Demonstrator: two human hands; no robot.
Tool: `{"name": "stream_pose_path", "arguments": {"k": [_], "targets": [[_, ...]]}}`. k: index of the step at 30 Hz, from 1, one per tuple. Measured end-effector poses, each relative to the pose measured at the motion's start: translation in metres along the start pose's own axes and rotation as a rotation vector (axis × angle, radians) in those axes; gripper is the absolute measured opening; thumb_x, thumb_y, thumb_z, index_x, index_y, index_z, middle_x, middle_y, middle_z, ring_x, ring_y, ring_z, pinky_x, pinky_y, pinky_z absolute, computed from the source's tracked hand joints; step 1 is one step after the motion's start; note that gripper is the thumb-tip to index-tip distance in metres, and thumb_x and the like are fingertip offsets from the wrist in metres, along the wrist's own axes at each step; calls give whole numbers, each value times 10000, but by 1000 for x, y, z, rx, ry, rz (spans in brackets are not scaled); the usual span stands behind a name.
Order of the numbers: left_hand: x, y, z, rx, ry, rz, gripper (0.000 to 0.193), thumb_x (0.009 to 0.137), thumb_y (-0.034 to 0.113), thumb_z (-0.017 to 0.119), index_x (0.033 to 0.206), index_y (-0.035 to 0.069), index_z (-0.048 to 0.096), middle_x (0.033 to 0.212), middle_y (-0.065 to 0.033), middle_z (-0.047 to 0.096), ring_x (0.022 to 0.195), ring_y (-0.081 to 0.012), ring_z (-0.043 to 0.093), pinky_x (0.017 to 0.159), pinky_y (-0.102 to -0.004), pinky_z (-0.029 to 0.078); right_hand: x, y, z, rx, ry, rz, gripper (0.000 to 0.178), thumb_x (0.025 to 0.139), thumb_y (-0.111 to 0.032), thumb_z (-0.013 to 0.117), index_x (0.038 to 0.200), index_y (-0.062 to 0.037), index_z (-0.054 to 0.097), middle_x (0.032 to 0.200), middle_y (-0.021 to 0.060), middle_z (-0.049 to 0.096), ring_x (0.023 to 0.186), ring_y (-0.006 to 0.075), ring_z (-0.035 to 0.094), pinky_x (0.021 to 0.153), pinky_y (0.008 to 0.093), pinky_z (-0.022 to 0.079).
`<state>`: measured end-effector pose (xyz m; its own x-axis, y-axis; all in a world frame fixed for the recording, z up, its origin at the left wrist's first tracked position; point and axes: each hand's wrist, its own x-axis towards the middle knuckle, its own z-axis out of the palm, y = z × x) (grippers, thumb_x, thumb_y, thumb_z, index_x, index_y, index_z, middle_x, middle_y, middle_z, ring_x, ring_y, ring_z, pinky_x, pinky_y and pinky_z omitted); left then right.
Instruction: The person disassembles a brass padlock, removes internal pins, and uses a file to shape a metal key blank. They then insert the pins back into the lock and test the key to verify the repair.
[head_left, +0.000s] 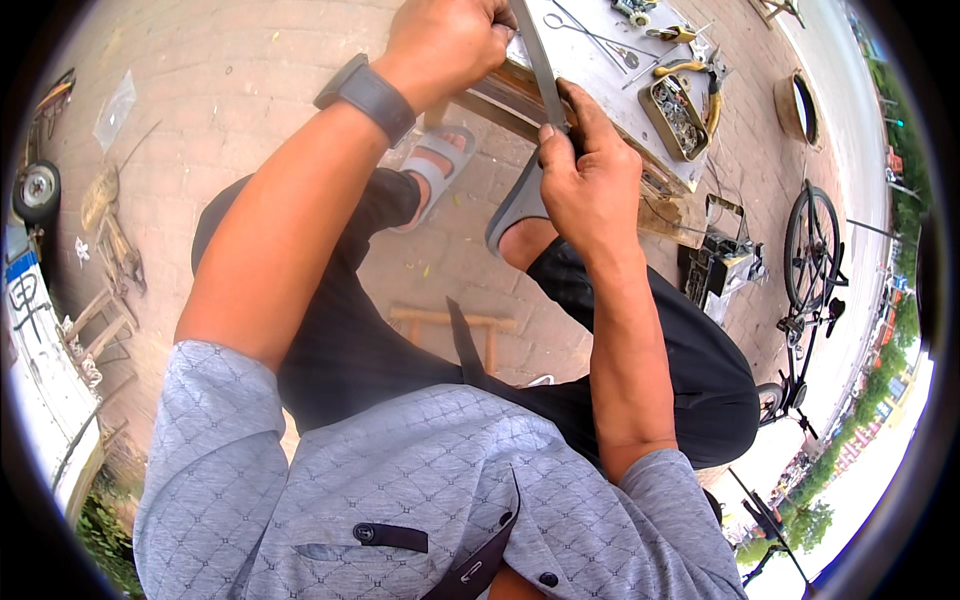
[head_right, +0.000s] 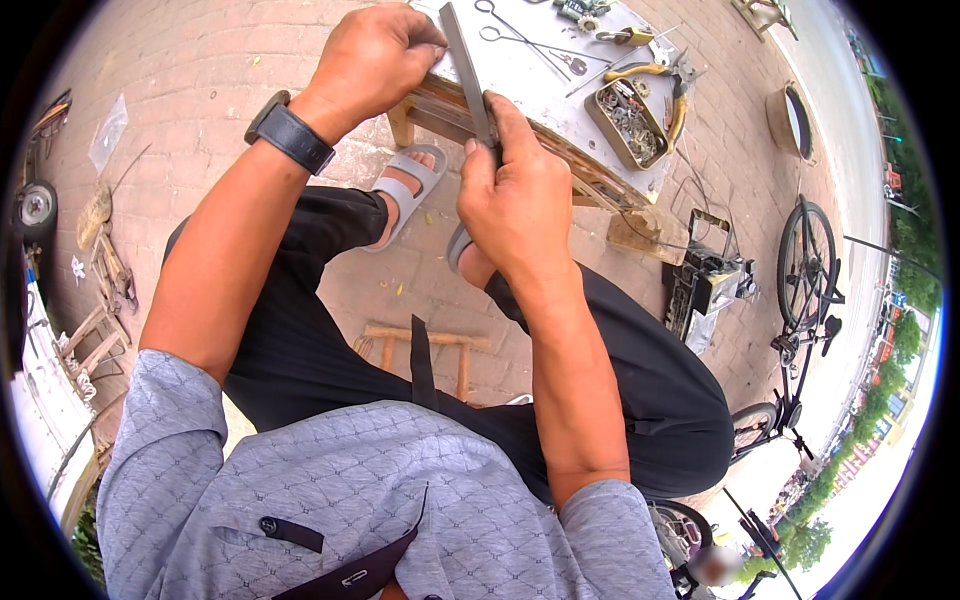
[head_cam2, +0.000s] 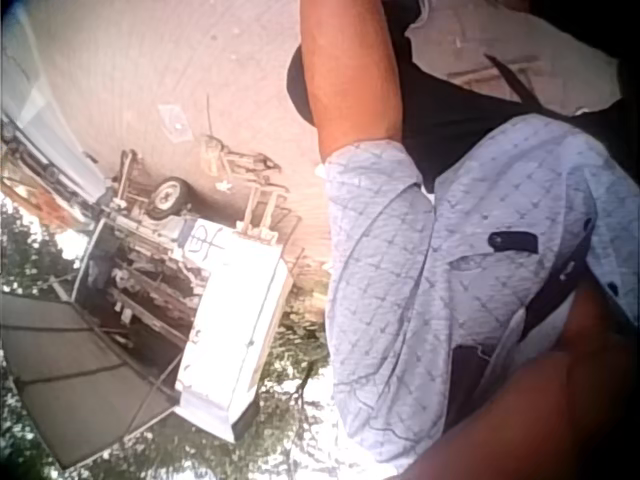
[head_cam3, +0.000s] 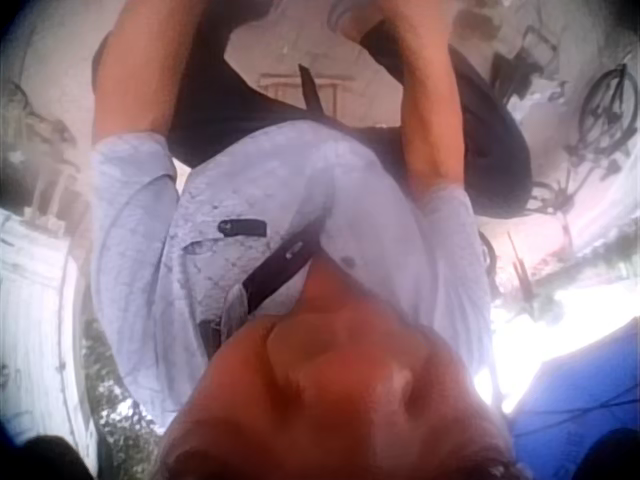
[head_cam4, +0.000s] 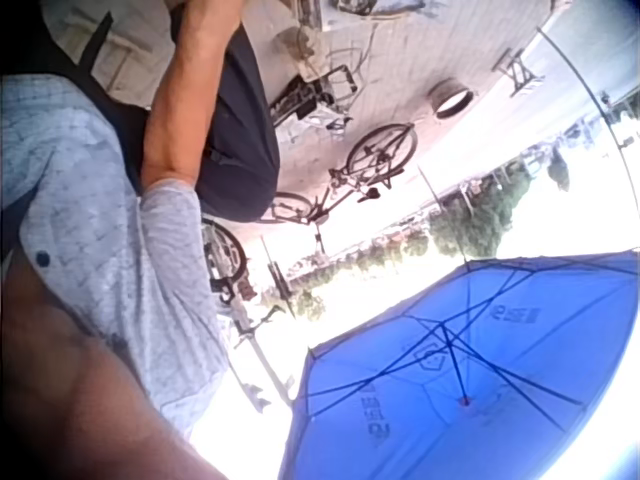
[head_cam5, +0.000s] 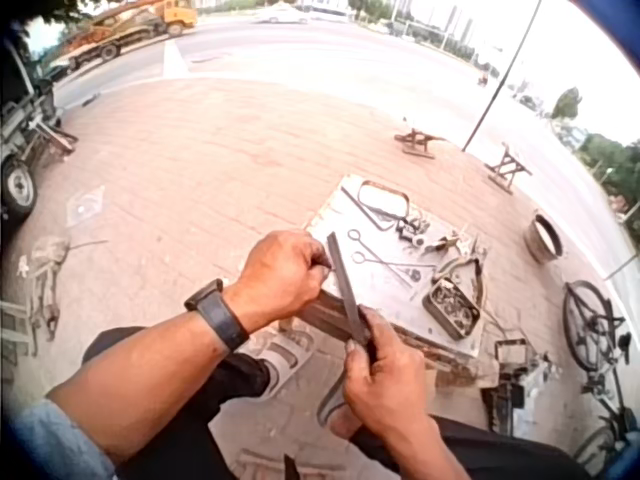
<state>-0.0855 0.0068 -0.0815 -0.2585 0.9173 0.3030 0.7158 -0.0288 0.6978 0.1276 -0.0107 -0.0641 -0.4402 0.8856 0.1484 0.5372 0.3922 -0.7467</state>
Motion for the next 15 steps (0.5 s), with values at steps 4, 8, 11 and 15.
{"name": "stream_pose_path", "arguments": {"k": [4, 8, 11, 15], "targets": [[1, 1, 0, 23, 6, 10, 166, 821, 162, 692, 856, 30, 786, 864, -216, 736, 843, -396, 726, 775, -473, 578, -3, 1, -2, 204, -52, 133, 454, 935, -82, 660, 1380, 7, 645, 859, 218, 749, 741, 243, 734, 720, 364, 569], [0, 2, -1, 22, -7, 5, 164, 820, 159, 690, 854, 29, 784, 866, -216, 737, 845, -398, 723, 776, -477, 577, 2, 6, 2, 234, -49, 123, 437, 957, -64, 646, 1386, 21, 652, 883, 185, 755, 762, 148, 677, 742, 323, 555], [3, 2, 0, 38, 6, 18, 159, 815, 156, 694, 849, 29, 783, 860, -212, 736, 844, -399, 722, 775, -479, 577, 17, -2, 2, 243, -80, 177, 425, 960, -45, 641, 1379, 31, 659, 898, 161, 755, 759, 123, 649, 753, 306, 551], [1, -1, 0, 58, 25, 42, 150, 807, 151, 701, 842, 31, 783, 851, -205, 736, 842, -397, 723, 776, -480, 577, 10, 3, 0, 302, -86, 158, 431, 959, -40, 639, 1378, 58, 650, 909, 132, 748, 750, 104, 621, 715, 287, 540]]}}
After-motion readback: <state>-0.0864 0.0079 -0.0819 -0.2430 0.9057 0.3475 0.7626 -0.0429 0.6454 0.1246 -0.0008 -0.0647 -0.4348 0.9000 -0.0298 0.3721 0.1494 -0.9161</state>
